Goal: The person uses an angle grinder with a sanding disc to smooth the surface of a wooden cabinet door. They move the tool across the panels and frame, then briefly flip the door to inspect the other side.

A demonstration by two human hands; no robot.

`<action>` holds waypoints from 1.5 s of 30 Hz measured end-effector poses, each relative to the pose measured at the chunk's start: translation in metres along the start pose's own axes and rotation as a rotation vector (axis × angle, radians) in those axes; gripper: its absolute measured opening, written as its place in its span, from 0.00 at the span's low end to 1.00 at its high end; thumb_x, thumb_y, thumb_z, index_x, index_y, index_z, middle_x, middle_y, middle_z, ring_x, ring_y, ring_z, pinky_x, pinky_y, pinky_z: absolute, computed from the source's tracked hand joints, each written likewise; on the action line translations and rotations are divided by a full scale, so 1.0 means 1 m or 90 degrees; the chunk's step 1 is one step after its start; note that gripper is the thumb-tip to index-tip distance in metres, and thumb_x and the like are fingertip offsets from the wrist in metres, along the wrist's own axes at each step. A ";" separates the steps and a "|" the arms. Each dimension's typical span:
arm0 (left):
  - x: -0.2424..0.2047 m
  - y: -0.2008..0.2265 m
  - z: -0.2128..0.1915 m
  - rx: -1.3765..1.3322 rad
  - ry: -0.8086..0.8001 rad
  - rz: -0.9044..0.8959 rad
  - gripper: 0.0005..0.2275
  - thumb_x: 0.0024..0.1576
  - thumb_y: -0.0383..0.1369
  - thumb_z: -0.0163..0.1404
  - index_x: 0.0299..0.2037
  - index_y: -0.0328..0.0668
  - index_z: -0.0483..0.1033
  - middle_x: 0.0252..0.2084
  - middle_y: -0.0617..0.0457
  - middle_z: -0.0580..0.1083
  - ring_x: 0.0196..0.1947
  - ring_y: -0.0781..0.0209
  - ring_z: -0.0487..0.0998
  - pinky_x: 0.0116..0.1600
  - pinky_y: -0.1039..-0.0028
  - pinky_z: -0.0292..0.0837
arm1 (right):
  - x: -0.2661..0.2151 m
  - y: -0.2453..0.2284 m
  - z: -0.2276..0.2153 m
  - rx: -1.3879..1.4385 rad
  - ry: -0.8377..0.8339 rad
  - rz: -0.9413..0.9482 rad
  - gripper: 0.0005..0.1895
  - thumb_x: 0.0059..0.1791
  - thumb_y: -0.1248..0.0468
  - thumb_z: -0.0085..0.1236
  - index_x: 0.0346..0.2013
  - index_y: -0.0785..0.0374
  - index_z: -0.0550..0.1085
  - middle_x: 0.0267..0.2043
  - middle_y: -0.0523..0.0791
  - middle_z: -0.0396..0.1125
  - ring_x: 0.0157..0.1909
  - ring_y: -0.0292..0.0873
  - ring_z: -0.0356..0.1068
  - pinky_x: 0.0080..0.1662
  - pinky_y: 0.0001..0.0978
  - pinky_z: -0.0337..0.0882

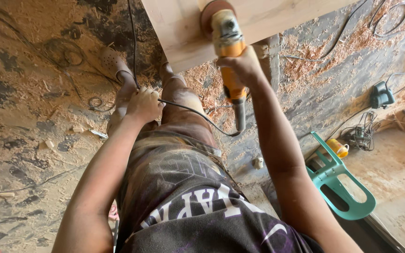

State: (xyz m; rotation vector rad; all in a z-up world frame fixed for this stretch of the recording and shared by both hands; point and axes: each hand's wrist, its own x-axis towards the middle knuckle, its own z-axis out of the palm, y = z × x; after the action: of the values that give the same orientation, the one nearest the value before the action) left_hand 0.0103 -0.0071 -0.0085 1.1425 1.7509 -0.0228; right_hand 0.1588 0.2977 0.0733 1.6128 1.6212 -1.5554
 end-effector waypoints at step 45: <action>0.013 0.010 0.009 0.005 0.035 -0.008 0.18 0.59 0.42 0.50 0.49 0.32 0.77 0.52 0.40 0.76 0.59 0.45 0.71 0.62 0.54 0.67 | 0.021 0.009 -0.053 0.100 0.038 -0.032 0.17 0.39 0.65 0.64 0.41 0.63 0.73 0.34 0.45 0.73 0.35 0.41 0.76 0.43 0.40 0.83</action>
State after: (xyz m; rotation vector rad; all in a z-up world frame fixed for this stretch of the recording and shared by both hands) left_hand 0.0230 0.0031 -0.0178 1.1474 1.8083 -0.0070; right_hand 0.1832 0.3501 0.0684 1.7259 1.6183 -1.7132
